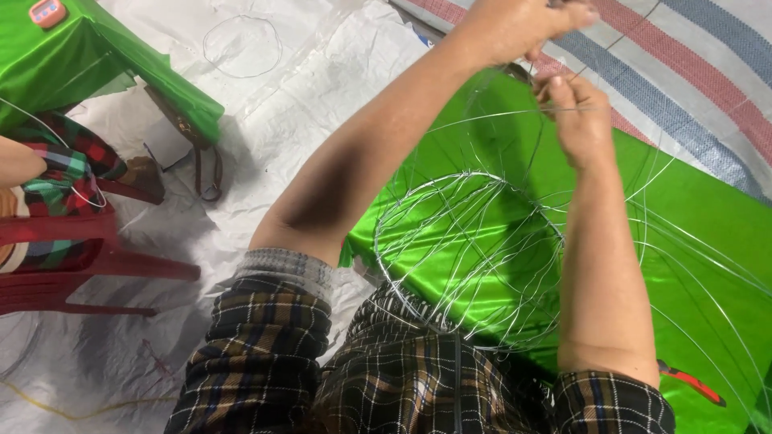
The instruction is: Securing thin metal wires to a circular frame by threading and twisting them to create a mesh structure.
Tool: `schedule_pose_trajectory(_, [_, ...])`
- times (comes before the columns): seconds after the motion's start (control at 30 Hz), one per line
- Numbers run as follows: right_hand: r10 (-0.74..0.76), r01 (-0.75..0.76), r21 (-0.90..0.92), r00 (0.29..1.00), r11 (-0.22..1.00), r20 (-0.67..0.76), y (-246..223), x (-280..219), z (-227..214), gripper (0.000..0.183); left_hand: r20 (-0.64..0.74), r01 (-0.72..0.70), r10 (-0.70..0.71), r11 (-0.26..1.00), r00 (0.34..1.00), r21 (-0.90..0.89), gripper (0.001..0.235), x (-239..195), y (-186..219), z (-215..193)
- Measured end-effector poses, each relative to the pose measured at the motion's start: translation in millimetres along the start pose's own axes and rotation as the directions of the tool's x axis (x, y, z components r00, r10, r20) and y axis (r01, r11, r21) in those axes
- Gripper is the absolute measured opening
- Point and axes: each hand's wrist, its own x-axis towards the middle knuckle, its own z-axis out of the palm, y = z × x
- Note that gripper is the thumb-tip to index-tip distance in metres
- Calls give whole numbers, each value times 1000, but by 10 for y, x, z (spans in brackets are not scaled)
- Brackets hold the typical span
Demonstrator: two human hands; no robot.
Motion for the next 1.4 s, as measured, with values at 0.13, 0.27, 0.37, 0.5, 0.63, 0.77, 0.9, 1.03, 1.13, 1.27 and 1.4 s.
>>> schedule_pose_trajectory(0.13, [-162, 154, -142, 986, 978, -49, 223, 39, -110, 27, -72, 171, -173, 985, 982, -37, 69, -165, 106, -81])
schedule_pose_trajectory(0.27, [-124, 120, -89, 992, 989, -39, 100, 14, -88, 17, -203, 84, -92, 995, 975, -47, 51, 23, -170, 108])
schedule_pose_trajectory(0.37, [-51, 52, -18, 999, 999, 15, -129, -50, -7, 5, -177, 78, -85, 996, 980, -44, 54, -78, 6, 40])
schedule_pose_trajectory(0.5, [-23, 20, 46, 997, 999, 67, -293, -50, 175, 38, -53, 48, -51, 998, 997, -45, 58, -198, 237, -50])
schedule_pose_trajectory(0.63, [45, -36, 160, 998, 986, -54, -159, 18, 183, 62, -69, -30, 23, 994, 997, -106, 63, -192, 191, 3])
schedule_pose_trajectory(0.77, [94, -87, 207, 995, 974, -23, 76, 155, 168, 47, 16, -207, 215, 957, 977, -205, 32, -117, 111, 75])
schedule_pose_trajectory(0.9, [-18, 18, 38, 1000, 999, -21, 121, 165, 142, 32, -131, -225, 226, 974, 965, 20, 31, 33, 54, 306])
schedule_pose_trajectory(1.03, [-95, 82, -201, 994, 976, -58, 99, -10, 4, 47, -10, -123, 123, 990, 992, 63, 68, 154, -79, 397])
schedule_pose_trajectory(1.13, [-167, 93, -431, 976, 897, -136, 244, -23, 55, 65, -41, -139, 140, 990, 989, 21, 68, 89, -77, 317])
schedule_pose_trajectory(1.27, [-70, -20, -389, 974, 921, -215, 573, -50, 409, 57, -85, -176, 170, 982, 982, -63, 80, -5, 6, 334])
schedule_pose_trajectory(1.4, [-275, 134, -323, 852, 937, -446, 802, -31, 648, 14, -207, -191, 177, 980, 962, -49, 81, -18, 23, 388])
